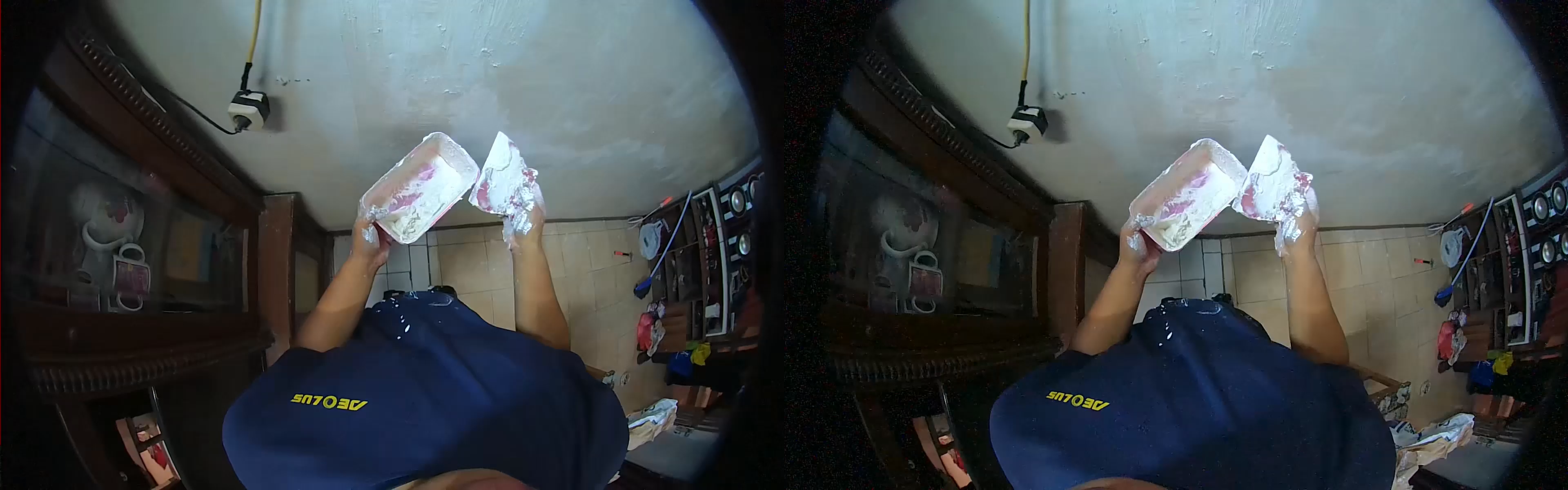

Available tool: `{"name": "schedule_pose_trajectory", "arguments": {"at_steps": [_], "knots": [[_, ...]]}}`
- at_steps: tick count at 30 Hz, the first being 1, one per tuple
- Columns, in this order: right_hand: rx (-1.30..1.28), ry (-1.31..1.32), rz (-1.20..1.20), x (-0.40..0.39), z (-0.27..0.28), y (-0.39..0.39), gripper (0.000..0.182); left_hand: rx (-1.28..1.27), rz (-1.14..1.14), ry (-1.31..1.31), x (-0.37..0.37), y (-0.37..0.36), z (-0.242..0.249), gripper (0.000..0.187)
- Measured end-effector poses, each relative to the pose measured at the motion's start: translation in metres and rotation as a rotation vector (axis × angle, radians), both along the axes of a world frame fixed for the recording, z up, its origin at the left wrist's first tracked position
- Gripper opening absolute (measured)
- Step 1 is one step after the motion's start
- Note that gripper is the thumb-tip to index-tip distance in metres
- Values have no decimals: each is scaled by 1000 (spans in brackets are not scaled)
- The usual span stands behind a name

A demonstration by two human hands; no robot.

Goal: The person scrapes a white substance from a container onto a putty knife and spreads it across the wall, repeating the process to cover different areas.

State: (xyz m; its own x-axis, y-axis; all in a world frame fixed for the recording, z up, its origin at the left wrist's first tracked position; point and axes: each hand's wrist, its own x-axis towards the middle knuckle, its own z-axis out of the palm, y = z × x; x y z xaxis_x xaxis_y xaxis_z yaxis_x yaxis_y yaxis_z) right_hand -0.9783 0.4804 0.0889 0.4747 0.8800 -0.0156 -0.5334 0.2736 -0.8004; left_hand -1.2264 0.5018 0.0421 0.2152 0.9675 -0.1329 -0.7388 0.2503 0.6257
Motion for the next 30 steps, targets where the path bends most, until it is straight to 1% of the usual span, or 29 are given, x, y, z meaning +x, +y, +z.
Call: {"name": "schedule_pose_trajectory", "arguments": {"at_steps": [1, 3, 4, 5, 7, 8, 9, 11, 12, 13, 15, 16, 17, 19, 20, 21, 23, 25, 27, 28, 29, 30], "knots": [[-15, 7, 5, 0, -8, 3, 41, 7, -1, 3, 5, 1, -2, 44], [-119, -33, 139, 0, -22, 12, 42, -15, 4, 36, 14, 5, -10, 43], [-103, -55, 176, -1, -28, 15, 38, -30, 5, 64, 16, 8, -16, 42], [-120, -43, 181, -2, -34, 21, 38, -45, 5, 94, 18, 9, -22, 41], [-347, -628, 114, 0, -46, 29, 30, -73, -16, 76, 22, 8, -31, 40], [-363, -620, 128, 1, -50, 32, 30, -84, 31, 93, 26, 9, -33, 43], [-396, -795, 125, 3, -52, 36, 29, -92, 82, 111, 28, 11, -36, 45], [-442, -1150, 132, 6, -59, 43, 27, -115, 104, 128, 26, 16, -52, 42], [-466, -1283, 145, 11, -66, 45, 28, -119, 139, 124, 25, 17, -59, 42], [-469, -1279, 169, 12, -69, 47, 28, -122, 174, 118, 25, 18, -62, 41], [-434, -1326, 291, 18, -63, 49, 27, -166, 183, 135, 28, 22, -64, 41], [-448, -1368, 330, 20, -61, 50, 27, -201, 186, 98, 29, 24, -64, 41], [-446, -1369, 341, 24, -62, 51, 27, -236, 187, 62, 30, 26, -63, 42], [-409, -1325, 418, 29, -63, 49, 26, -237, 207, 78, 31, 28, -58, 42], [-398, -1315, 454, 30, -56, 47, 24, -292, 197, 108, 29, 31, -55, 42], [-398, -1314, 453, 34, -61, 47, 24, -342, 184, 136, 29, 34, -54, 42], [-386, -1357, 544, 40, -67, 49, 24, -296, 156, 108, 27, 44, -61, 41], [-401, -1361, 533, 46, -73, 46, 26, -269, 98, 109, 23, 53, -75, 41], [-304, -1363, 554, 55, -95, 46, 27, -274, 97, 114, 25, 56, -72, 42], [-286, -1314, 539, 56, -102, 44, 25, -279, 91, 117, 25, 57, -74, 41], [-282, -1312, 544, 57, -105, 42, 25, -287, 89, 121, 23, 58, -78, 41], [-304, -1286, 533, 57, -108, 39, 23, -319, 60, 6, 11, 63, -116, 40]]}}
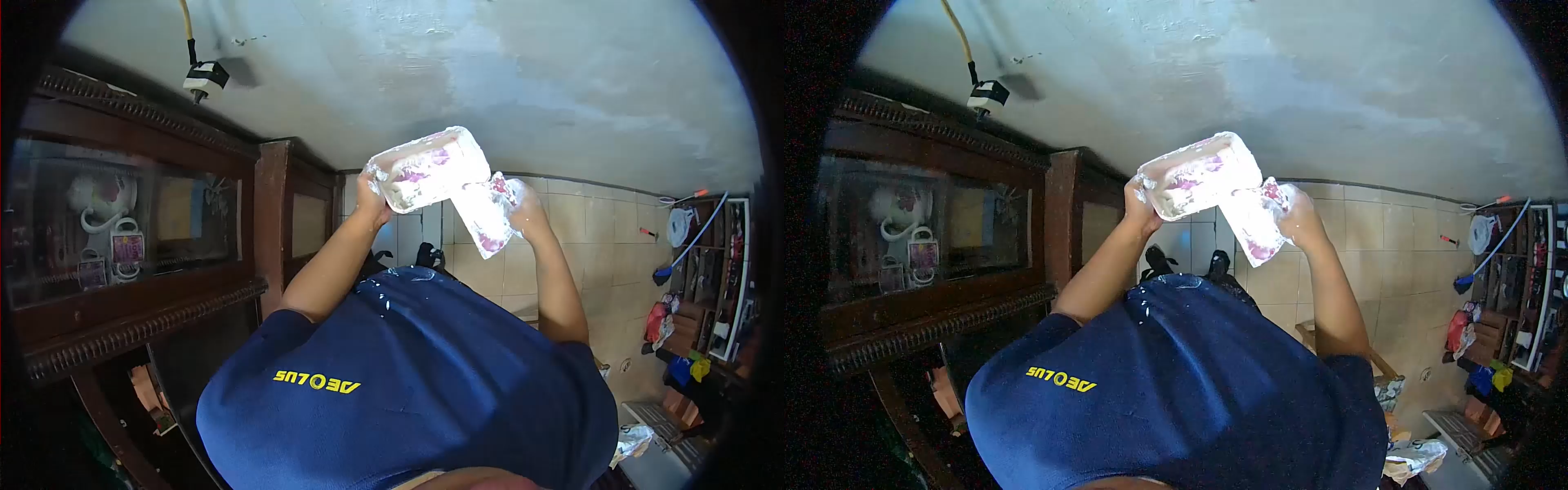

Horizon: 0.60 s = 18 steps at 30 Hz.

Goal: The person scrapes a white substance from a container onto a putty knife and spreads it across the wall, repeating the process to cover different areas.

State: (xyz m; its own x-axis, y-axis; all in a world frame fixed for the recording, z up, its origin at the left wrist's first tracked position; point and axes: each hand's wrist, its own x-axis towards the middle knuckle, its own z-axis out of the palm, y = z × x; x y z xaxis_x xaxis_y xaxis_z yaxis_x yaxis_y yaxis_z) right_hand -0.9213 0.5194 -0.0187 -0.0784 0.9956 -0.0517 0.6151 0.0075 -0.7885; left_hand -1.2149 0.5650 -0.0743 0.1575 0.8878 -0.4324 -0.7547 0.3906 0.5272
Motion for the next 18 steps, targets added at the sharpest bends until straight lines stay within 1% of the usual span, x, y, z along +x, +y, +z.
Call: {"name": "schedule_pose_trajectory", "arguments": {"at_steps": [1, 2, 3, 5, 6, 7, 8, 9, 10, 11, 13, 14, 15, 17, 18], "knots": [[-15, 17, -25, 1, -3, -2, 22, -3, 4, 3, -1, -2, 3, 40], [-134, 157, -52, 5, -12, -7, 23, 23, 24, 114, 2, -6, 11, 40], [-138, 158, -51, 12, -29, -10, 23, 54, 43, 224, 3, -9, 15, 39], [-220, 560, -109, 13, -33, -17, 27, 53, 67, 215, -2, -10, 12, 38], [-201, 479, -167, 16, -31, -22, 27, 54, 62, 264, -5, -11, 10, 38], [-200, 475, -169, 19, -32, -20, 27, 56, 58, 312, -6, -12, 15, 37], [-263, 687, -255, 23, -35, -17, 26, 23, 48, 332, -7, -15, 23, 36], [-325, 899, -342, 25, -36, -16, 26, 23, 45, 330, -10, -16, 19, 36], [-228, 871, -357, 12, -12, -14, 27, 51, 43, 350, -13, -17, 12, 36], [-298, 770, -399, 18, -13, -8, 29, 80, 40, 369, -14, -18, 9, 36], [-53, 732, -416, 0, -17, 6, 29, 75, 36, 351, -15, -20, 7, 35], [-44, 957, -359, -5, -28, 17, 27, 71, 38, 337, -15, -21, 7, 34], [-40, 955, -356, -5, -35, 19, 27, 75, 40, 334, -16, -21, 6, 34], [-77, 721, -393, -35, 1, 21, 27, 138, 5, 379, -18, -23, 3, 33], [3, 451, -395, -41, -4, 25, 28, 101, 6, 299, -20, -23, 4, 33]]}}
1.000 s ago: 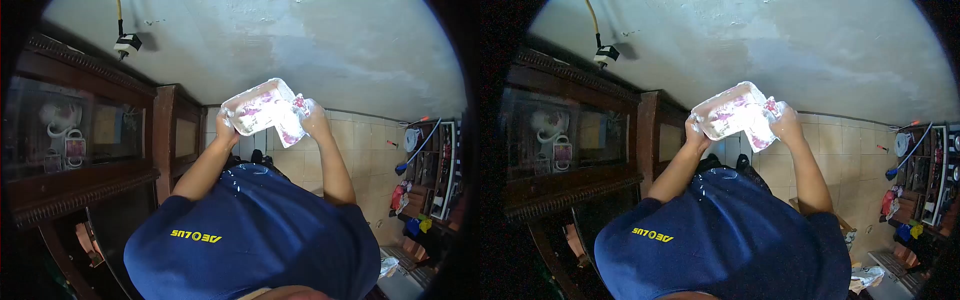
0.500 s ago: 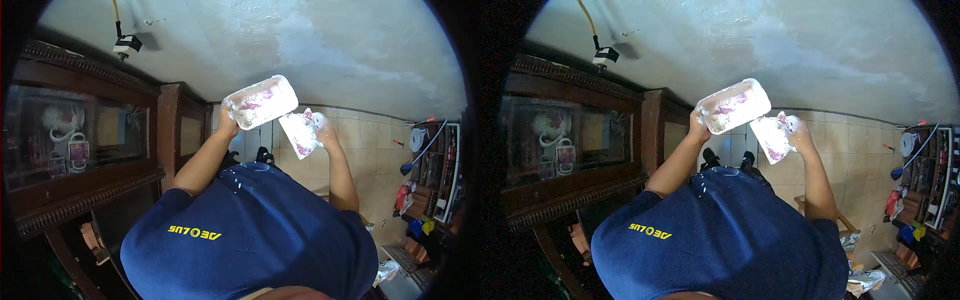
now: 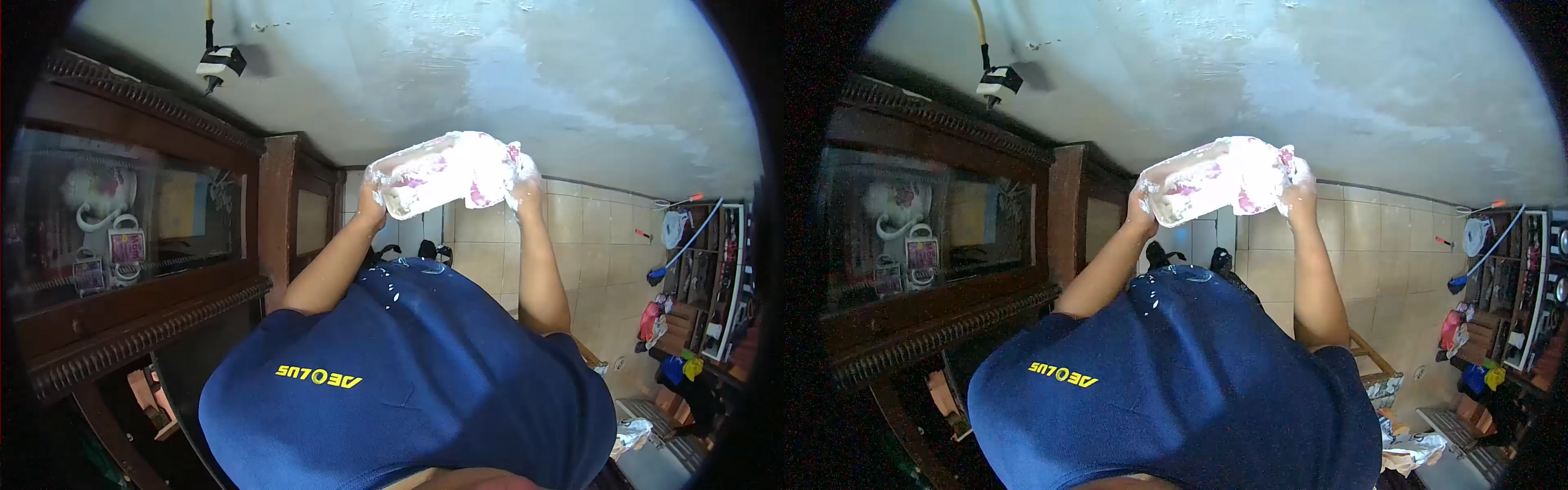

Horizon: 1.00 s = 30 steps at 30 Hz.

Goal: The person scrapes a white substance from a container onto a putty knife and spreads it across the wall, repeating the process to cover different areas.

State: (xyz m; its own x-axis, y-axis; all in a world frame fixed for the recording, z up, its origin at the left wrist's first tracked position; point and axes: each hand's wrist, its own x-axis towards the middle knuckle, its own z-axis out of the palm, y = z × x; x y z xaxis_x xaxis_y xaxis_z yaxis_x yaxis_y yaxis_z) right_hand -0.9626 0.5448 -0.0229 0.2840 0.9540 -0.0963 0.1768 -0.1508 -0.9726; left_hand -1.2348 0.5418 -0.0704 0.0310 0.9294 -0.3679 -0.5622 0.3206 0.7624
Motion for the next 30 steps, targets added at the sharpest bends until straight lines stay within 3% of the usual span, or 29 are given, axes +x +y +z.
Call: {"name": "schedule_pose_trajectory", "arguments": {"at_steps": [1, 3, 4, 8, 11, 17, 19, 20, 21, 23, 24, 25, 27, 30], "knots": [[0, -1, 6, -4, -2, 1, 28, 0, 6, -1, -1, 0, -1, 33], [29, -563, 19, -11, -6, 1, 30, 4, 2, -48, -4, 0, -2, 36], [17, -640, 7, -19, -3, 1, 34, -53, 7, -62, -4, 0, 8, 40], [-162, -639, 130, -33, 17, -14, 40, -107, 49, -232, -13, 5, 24, 43], [-74, -692, 242, -27, 13, -22, 39, -19, -7, -54, -23, 8, 5, 44], [-95, -630, 282, -4, -8, -49, 29, -161, 34, -131, -27, 11, 25, 46], [-162, 74, 260, 12, -54, -60, 27, -141, 100, -20, -28, 14, 34, 47], [-207, 231, 165, 10, -63, -61, 29, -121, 89, -36, -31, 14, 37, 44], [-209, 229, 162, 15, -68, -63, 29, -123, 86, -39, -34, 16, 33, 44], [-535, 898, -146, 15, -57, -63, 29, -105, 69, 199, -40, 20, 21, 39], [-420, 1390, 353, 44, -110, -64, 36, -39, 45, 134, -39, 18, 30, 30], [-416, 1390, 349, 39, -105, -66, 36, -38, 40, 134, -39, 16, 28, 30], [-169, 1718, 424, 11, -77, -64, 42, -3, 6, 195, -41, 15, 15, 29], [-69, 1709, 337, -9, -55, -61, 44, 11, -23, 217, -36, 8, 11, 37]]}}
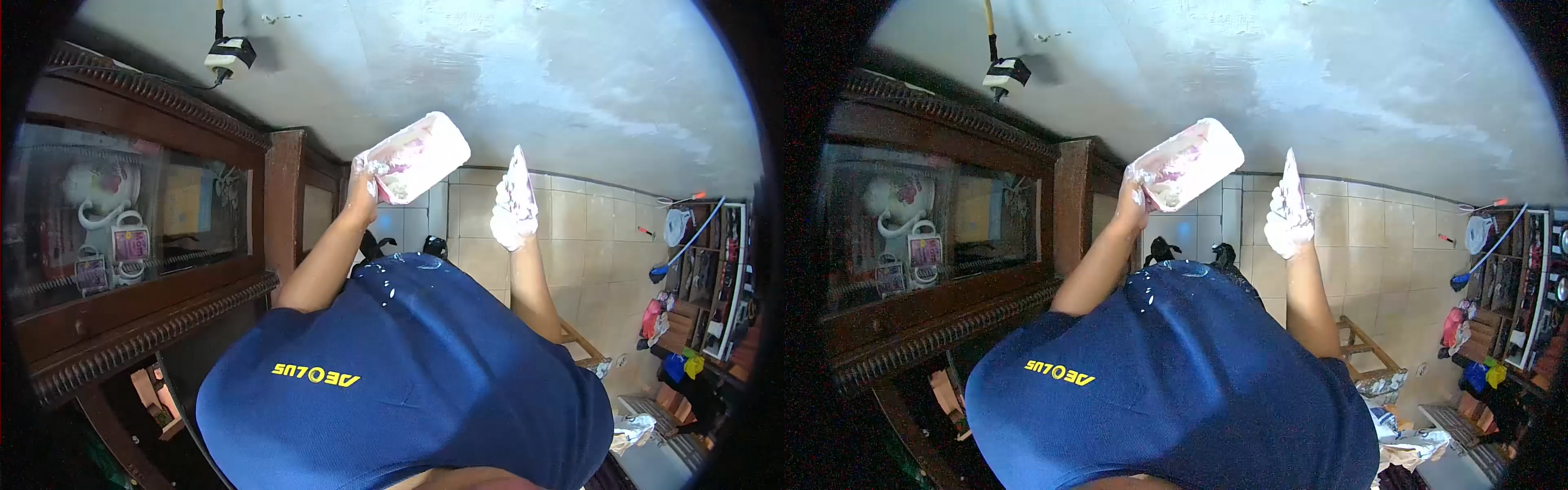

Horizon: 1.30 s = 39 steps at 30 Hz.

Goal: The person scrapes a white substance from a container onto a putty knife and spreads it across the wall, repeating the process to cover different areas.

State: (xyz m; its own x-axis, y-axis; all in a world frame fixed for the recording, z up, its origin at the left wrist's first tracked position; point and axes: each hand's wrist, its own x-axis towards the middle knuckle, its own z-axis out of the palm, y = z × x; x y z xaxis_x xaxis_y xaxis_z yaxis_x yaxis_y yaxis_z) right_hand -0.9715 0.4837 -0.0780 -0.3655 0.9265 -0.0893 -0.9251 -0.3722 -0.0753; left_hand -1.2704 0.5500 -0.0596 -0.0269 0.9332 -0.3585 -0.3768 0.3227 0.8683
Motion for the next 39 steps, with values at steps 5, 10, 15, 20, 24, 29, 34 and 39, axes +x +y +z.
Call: {"name": "schedule_pose_trajectory", "arguments": {"at_steps": [5, 10, 15, 20, 24, 29, 34, 39], "knots": [[-53, -17, 11, -9, 23, 13, 32, -72, -91, -229, 3, -10, 23, 30], [-33, -33, 250, -1, 25, 37, 32, 30, -77, -67, 8, -14, 22, 41], [-136, -1314, -264, -48, 44, 56, 37, 95, -73, -39, 9, -23, 11, 39], [233, -2267, -236, -58, 60, 49, 26, 17, 102, -228, 11, -19, 34, 41], [288, -2314, -111, -56, 71, 38, 28, -68, 139, -342, 4, -15, 31, 46], [333, -2391, 27, -44, 75, 29, 28, -145, 120, -344, 6, -18, 14, 48], [358, -2435, -14, -21, 65, 7, 30, -188, 187, -416, 9, -16, 15, 48], [90, -2009, 4, 19, -20, -30, 28, 12, 263, -255, -10, 8, 51, 42]]}}
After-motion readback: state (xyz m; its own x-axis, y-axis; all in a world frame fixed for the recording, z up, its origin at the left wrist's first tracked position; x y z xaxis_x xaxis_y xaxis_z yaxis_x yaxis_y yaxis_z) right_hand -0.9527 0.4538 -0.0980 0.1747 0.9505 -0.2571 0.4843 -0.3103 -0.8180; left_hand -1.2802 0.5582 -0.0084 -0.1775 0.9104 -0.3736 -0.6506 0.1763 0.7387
